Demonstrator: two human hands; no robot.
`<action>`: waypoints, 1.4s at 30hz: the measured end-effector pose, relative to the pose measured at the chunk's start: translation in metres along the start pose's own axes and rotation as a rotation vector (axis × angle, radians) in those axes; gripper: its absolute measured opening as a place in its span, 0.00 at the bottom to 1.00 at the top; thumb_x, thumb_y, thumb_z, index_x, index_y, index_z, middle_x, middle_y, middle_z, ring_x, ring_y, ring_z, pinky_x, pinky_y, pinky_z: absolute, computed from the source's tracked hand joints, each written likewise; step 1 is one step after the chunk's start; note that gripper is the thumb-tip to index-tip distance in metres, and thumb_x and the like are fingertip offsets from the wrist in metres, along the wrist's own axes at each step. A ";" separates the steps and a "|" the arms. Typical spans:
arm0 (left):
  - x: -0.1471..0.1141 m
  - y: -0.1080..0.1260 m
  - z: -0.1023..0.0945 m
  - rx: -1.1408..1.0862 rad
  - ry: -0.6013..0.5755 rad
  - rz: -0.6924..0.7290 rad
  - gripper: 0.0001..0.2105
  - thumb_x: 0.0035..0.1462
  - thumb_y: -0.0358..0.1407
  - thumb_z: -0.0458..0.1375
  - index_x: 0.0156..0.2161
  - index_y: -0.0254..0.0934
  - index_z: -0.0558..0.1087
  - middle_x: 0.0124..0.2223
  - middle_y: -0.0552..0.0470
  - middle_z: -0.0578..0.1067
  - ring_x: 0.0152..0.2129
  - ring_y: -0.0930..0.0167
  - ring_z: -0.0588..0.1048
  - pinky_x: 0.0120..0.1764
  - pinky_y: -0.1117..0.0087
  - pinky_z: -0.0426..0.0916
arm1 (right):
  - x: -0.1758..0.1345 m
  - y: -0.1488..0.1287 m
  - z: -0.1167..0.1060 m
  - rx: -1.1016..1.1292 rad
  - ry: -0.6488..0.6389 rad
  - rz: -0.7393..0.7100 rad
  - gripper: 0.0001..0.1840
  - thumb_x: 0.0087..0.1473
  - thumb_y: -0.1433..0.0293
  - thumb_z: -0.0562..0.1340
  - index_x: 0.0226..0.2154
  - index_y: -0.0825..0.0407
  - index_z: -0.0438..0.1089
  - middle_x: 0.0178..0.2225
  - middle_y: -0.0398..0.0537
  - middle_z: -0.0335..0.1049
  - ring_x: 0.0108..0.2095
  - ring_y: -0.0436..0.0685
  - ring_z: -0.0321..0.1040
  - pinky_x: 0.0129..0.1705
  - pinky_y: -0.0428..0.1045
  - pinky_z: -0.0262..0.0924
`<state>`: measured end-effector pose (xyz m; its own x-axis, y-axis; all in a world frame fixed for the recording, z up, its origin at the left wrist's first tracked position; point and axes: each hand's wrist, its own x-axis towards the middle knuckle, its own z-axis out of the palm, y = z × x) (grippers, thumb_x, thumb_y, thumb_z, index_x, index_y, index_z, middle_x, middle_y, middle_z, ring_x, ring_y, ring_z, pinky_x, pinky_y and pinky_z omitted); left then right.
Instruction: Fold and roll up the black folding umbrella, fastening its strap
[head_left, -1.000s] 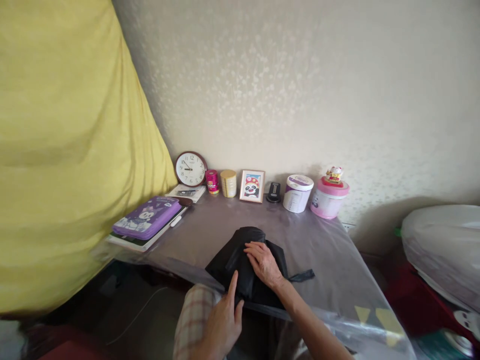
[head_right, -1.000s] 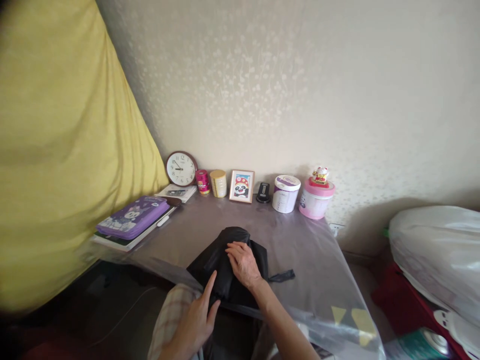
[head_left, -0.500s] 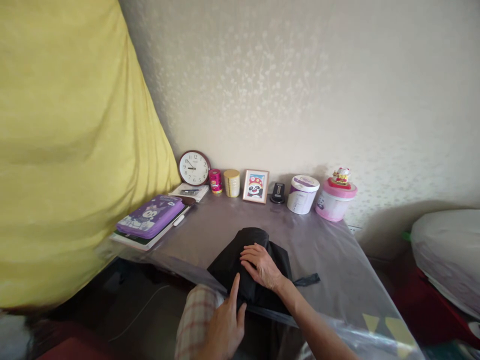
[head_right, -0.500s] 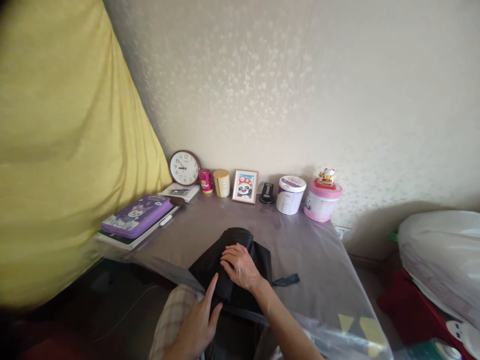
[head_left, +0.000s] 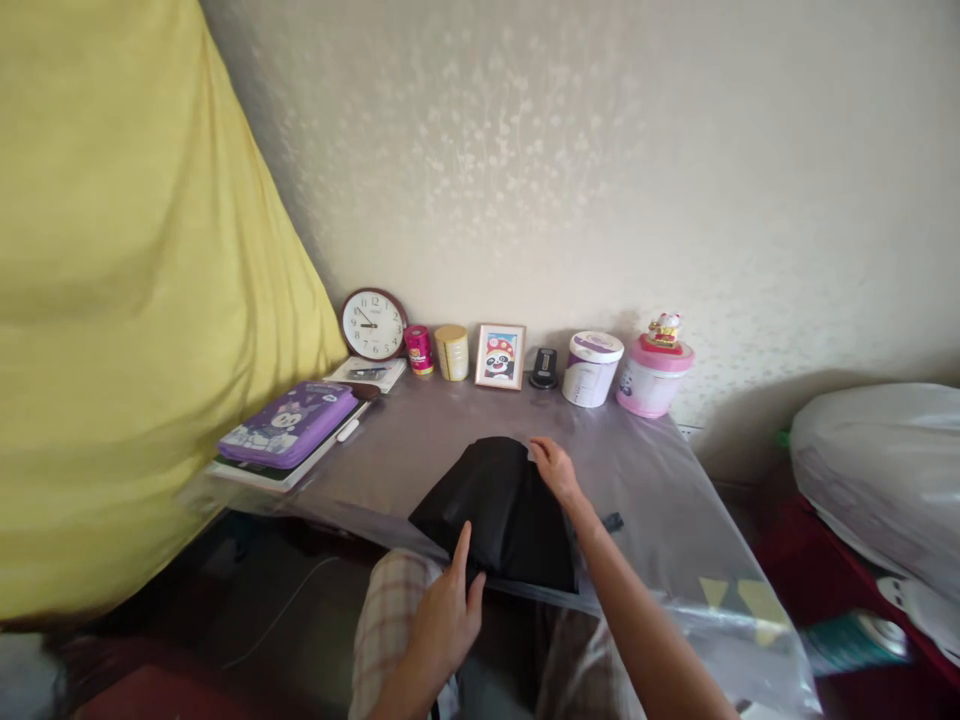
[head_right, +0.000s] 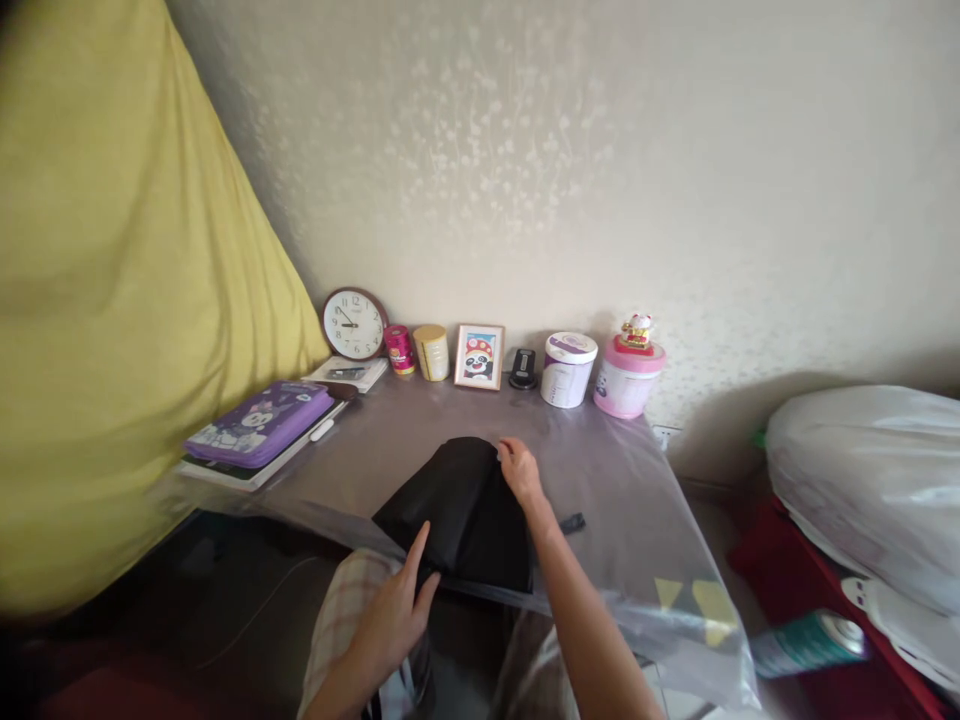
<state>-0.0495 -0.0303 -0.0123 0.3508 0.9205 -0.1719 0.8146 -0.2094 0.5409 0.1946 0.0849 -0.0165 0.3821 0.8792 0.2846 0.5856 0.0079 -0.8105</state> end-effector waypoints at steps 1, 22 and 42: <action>0.000 0.000 0.000 0.012 0.000 -0.001 0.28 0.61 0.38 0.41 0.64 0.35 0.38 0.44 0.46 0.76 0.38 0.69 0.74 0.38 0.73 0.61 | -0.004 0.008 -0.010 0.000 0.014 0.046 0.13 0.51 0.68 0.55 0.37 0.51 0.73 0.37 0.49 0.74 0.40 0.57 0.69 0.47 0.53 0.59; -0.002 -0.006 0.001 0.045 0.019 0.022 0.28 0.63 0.39 0.40 0.64 0.37 0.34 0.44 0.45 0.76 0.39 0.68 0.74 0.38 0.72 0.62 | -0.056 0.030 -0.033 0.352 0.003 0.410 0.16 0.47 0.60 0.56 0.31 0.55 0.72 0.20 0.42 0.64 0.20 0.48 0.62 0.21 0.43 0.59; 0.000 -0.010 0.006 0.055 0.062 0.030 0.28 0.63 0.39 0.42 0.64 0.39 0.36 0.51 0.44 0.72 0.39 0.69 0.75 0.38 0.73 0.62 | -0.064 0.035 -0.031 0.221 -0.026 0.245 0.20 0.48 0.56 0.56 0.35 0.54 0.71 0.21 0.41 0.65 0.20 0.49 0.60 0.23 0.44 0.55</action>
<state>-0.0546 -0.0302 -0.0221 0.3474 0.9319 -0.1043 0.8289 -0.2533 0.4988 0.2129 0.0144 -0.0477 0.4726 0.8794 0.0571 0.3085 -0.1044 -0.9455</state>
